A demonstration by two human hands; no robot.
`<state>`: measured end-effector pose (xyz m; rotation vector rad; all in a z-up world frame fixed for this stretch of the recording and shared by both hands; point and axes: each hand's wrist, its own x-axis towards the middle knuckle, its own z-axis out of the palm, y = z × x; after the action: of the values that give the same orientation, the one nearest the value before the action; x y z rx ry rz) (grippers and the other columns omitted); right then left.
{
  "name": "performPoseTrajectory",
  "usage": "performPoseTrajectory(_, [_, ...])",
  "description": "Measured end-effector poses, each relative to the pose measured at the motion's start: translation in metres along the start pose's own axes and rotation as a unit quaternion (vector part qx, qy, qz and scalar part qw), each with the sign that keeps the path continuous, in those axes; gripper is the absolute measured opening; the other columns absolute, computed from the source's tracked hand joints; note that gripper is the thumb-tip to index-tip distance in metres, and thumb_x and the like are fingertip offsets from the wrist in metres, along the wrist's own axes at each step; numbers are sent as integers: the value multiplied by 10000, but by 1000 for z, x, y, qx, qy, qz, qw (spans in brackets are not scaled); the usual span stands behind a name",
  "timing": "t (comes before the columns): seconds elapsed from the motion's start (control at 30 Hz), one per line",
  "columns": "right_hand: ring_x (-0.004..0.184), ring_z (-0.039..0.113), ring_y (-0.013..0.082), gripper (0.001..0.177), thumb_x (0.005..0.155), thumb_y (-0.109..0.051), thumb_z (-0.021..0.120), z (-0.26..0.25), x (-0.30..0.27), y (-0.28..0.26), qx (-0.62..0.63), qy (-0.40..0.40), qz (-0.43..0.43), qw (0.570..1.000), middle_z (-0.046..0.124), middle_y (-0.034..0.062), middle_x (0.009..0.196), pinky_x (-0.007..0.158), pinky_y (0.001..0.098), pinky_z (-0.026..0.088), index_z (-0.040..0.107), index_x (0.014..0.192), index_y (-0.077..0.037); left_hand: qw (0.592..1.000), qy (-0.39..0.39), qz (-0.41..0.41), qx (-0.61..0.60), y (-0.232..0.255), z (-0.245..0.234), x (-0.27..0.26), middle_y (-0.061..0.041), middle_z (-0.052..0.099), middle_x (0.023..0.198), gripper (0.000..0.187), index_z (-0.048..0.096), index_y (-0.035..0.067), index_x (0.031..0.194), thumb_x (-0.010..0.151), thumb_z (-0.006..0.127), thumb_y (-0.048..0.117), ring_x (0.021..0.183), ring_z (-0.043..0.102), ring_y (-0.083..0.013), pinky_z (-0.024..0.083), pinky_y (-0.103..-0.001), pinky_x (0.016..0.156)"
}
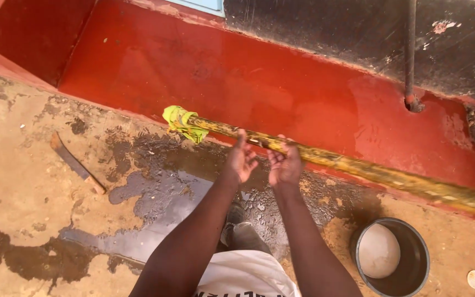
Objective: Mop the red-painted ledge and floor area using a rag on a stick, then rinse the rag in a bucket.
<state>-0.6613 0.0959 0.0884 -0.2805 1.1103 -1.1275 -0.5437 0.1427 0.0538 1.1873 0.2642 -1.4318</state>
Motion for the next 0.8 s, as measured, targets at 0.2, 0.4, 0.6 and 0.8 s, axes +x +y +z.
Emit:
performPoseTrajectory(0.2, [900,661,186,225,796,-169,703,-57,-44,-58,-26,-14,-80,996,738,91,1050,812,357,573,644,998,-91,992,69,28,-100,-16,-62,10,-179,543,1349,1040,286,215,1609,754,744,590,1367,494,-358,378,-523,1174])
performPoseTrajectory(0.4, [914,655,167,214,860,-205,629,-136,-92,-74,64,-134,-100,984,746,64,1072,710,317,493,657,1057,-125,982,56,-20,-180,-94,-87,28,-203,534,1334,868,400,145,1542,832,750,499,1317,510,-368,444,-508,1137])
performPoseTrajectory(0.6, [888,577,205,367,891,-111,820,-211,-118,-60,29,-27,-123,992,671,90,1081,766,379,508,531,1117,-87,983,2,-32,-180,-163,-93,-17,-107,623,1166,616,596,67,1236,763,870,350,1110,621,-288,479,-474,1094])
performPoseTrajectory(0.8, [915,608,150,470,795,-177,827,-238,-171,-36,-154,-67,55,984,616,20,1013,787,346,506,528,1157,-164,992,-41,-5,-121,-264,-53,-89,-34,589,883,485,628,91,982,826,842,497,783,597,-183,539,-388,802])
